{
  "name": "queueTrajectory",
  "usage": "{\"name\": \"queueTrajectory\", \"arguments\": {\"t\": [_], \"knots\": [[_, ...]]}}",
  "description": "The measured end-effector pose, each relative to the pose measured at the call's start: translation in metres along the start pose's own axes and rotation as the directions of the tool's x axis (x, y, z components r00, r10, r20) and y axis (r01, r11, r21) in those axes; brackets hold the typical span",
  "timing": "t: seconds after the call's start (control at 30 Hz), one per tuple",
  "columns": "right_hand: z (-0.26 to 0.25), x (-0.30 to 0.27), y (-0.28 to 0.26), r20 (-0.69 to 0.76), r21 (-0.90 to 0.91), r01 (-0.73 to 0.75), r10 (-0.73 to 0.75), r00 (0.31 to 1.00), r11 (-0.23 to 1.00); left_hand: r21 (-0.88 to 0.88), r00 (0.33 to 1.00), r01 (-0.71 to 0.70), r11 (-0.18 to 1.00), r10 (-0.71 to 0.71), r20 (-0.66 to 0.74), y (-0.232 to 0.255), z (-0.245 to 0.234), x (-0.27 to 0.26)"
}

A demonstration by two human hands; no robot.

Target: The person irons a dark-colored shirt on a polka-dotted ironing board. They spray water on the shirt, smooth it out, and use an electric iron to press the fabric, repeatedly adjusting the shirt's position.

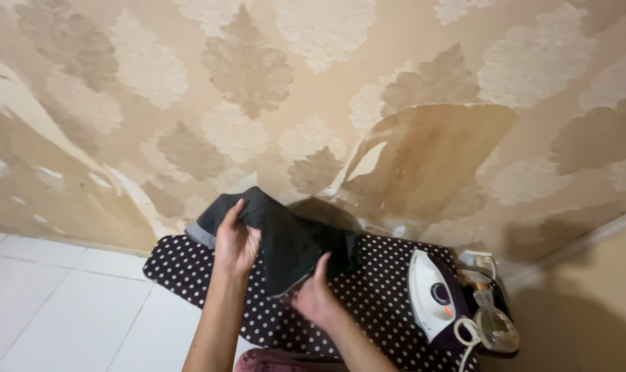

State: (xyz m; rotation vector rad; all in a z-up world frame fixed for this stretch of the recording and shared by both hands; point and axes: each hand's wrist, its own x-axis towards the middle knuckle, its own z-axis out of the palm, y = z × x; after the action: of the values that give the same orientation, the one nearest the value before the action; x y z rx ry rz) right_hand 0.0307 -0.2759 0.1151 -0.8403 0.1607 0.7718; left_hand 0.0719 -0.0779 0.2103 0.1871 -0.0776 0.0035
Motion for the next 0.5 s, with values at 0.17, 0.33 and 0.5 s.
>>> {"name": "queueTrajectory", "arguments": {"t": [0.17, 0.33, 0.5], "knots": [[0.036, 0.017, -0.099, -0.095, -0.089, 0.232, -0.240, 0.966, 0.969, 0.058, 0.994, -0.112, 0.992, 0.111, 0.025, 0.050, -0.008, 0.013], [0.117, 0.011, -0.183, 0.240, -0.088, 0.478, -0.447, 0.862, 0.874, -0.077, 0.956, -0.288, 0.954, 0.292, 0.042, 0.086, 0.028, -0.015], [0.146, -0.008, -0.207, 0.382, -0.130, 0.582, -0.501, 0.776, 0.802, -0.182, 0.899, -0.411, 0.893, 0.430, 0.079, 0.068, 0.035, -0.062]]}}
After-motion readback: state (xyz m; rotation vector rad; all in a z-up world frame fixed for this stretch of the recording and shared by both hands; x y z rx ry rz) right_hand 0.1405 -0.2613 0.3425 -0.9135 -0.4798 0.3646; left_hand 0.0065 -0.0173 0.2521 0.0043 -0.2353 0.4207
